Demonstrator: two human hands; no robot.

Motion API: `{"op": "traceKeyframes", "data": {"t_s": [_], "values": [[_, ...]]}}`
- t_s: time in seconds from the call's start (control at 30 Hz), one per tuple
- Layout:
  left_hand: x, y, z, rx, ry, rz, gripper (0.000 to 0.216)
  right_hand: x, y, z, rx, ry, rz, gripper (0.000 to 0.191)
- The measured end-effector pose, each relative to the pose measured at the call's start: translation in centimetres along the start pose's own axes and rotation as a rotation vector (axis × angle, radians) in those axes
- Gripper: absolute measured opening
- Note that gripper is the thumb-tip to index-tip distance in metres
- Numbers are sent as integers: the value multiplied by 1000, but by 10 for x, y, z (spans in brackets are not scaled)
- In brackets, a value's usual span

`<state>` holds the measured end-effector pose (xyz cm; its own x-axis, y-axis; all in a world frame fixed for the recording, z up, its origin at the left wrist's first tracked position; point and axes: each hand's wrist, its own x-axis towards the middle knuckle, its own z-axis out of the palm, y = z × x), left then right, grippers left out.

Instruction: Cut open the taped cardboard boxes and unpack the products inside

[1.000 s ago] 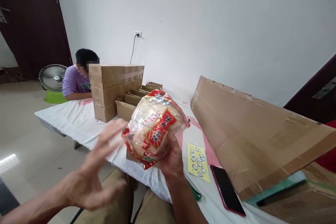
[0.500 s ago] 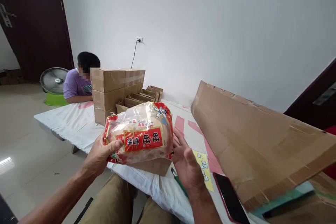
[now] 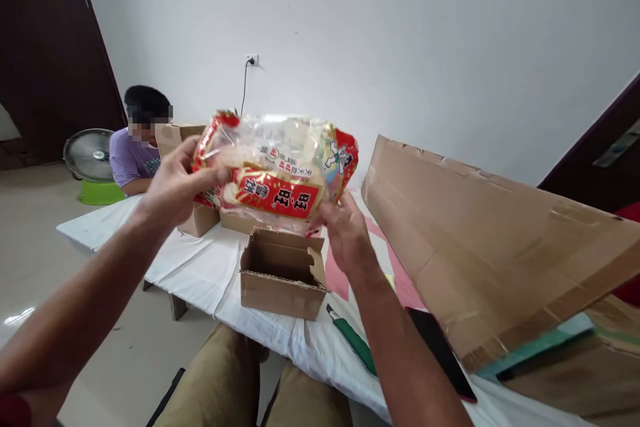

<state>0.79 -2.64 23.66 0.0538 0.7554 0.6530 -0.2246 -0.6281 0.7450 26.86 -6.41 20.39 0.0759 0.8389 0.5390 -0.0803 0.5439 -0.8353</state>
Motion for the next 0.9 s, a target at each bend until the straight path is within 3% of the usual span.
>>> {"op": "traceKeyframes", "data": {"t_s": [0.17,0.3,0.47,0.6,0.73,0.9], "values": [[33,-4,-17,2,41,101,55,50,-16,7,-29,-87,-51,64],[32,-32,-50,-3,74,49,60,84,0,24,-55,-225,12,56],[-2,-98,-112,49,194,-173,66,117,76,57,-181,-492,232,50],[-36,-163,-151,67,290,-373,75,127,151,83,-333,-595,485,51],[-51,-225,-166,140,303,-455,83,136,205,93,-500,-670,648,32],[-38,-298,-161,267,316,-474,73,151,245,85,-680,-629,876,26]]}}
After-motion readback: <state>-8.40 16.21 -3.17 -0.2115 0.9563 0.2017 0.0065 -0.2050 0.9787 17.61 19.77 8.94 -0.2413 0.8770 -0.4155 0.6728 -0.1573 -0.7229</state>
